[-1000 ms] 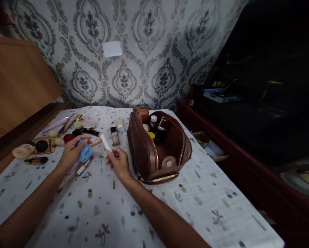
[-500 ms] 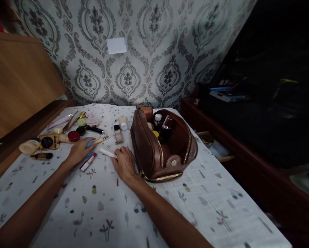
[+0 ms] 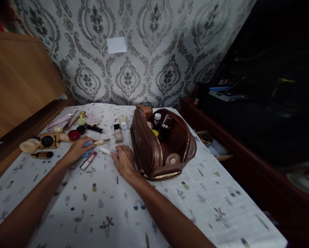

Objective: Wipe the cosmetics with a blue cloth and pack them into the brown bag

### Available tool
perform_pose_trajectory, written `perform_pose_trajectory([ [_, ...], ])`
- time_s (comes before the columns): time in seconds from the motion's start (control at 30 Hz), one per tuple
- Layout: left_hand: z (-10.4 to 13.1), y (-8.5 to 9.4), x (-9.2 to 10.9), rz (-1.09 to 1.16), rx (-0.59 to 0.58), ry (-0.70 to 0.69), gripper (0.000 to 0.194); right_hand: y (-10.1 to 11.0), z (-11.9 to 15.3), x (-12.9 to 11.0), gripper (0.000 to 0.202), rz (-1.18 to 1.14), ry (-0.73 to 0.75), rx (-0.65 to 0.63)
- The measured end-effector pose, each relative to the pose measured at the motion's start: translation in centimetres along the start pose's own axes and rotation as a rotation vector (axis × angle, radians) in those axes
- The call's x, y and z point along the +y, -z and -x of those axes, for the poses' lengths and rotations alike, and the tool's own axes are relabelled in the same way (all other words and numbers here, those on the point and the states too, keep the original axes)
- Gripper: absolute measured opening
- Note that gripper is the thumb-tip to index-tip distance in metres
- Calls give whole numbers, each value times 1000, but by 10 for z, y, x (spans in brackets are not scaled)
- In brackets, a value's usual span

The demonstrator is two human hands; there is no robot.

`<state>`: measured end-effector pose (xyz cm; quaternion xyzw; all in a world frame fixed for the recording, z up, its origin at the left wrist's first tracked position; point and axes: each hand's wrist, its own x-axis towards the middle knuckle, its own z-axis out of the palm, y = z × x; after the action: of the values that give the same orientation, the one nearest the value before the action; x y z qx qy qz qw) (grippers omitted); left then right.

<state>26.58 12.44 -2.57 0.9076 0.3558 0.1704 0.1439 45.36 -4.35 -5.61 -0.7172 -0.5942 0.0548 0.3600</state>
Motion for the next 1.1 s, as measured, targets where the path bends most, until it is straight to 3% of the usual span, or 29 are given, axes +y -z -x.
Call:
perform_pose_trajectory([
  [0.23, 3, 0, 3, -12, -23, 7, 28, -2, 0, 3, 24, -55, 6, 32],
  [0.47, 2, 13, 18, 45, -52, -55, 26, 2, -1, 0, 30, -209, 0, 104],
  [0.67, 4, 23, 41, 68, -100, -154, 22, 2, -2, -4, 27, -534, -98, 134],
  [0.83, 5, 31, 45, 149, -118, -175, 21, 2, -7, -7, 32, -904, -202, 104],
  [0.97, 6, 36, 53, 209, 23, -205, 25, 1, -5, -12, 41, -1073, -317, 128],
  [1.1, 15, 24, 84, 264, 261, -211, 28, 5, 6, -22, 45, -1125, -356, 135],
])
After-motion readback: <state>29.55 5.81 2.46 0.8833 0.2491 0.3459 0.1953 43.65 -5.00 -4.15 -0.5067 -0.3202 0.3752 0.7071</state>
